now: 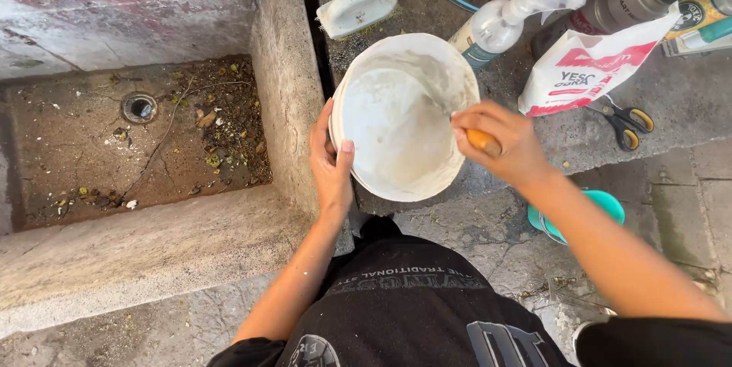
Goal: Mixing plaster powder with water in a bucket using a putty knife.
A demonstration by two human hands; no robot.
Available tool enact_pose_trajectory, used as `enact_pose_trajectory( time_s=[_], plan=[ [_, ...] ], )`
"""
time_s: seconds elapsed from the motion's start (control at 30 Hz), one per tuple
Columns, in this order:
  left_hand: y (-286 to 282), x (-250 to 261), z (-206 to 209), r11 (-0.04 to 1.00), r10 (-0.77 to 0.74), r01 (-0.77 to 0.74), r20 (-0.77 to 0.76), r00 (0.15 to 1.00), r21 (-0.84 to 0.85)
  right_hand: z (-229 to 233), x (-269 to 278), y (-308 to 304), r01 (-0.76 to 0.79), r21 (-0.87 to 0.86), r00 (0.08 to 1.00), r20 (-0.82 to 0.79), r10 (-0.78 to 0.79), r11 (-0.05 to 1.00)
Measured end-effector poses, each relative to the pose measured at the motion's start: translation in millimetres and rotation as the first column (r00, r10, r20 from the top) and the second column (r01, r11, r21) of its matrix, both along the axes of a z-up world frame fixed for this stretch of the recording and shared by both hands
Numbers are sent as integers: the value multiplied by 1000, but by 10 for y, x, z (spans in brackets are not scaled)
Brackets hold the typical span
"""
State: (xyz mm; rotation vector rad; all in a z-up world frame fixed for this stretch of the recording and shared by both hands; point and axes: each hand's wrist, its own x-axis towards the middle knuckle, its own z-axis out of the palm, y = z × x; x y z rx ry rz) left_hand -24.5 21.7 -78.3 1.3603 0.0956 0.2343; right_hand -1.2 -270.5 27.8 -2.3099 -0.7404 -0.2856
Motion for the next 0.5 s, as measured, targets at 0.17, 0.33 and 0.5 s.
enact_pose_trajectory(
  time_s=[0.17, 0.33, 0.5],
  plan=[
    [-347, -131, 208, 986, 165, -162, -69, 984, 47, -71, -474, 262, 208, 102, 977, 32, -212, 973],
    [-536, -238, 301, 977, 208, -203, -70, 976, 67, -82, -828, 520, 380, 148, 913, 95, -396, 913],
    [-604, -331, 386, 978, 194, -195, 14, 981, 68, 2, -1091, 828, 479, 234, 868, 21, -496, 846]
  ],
)
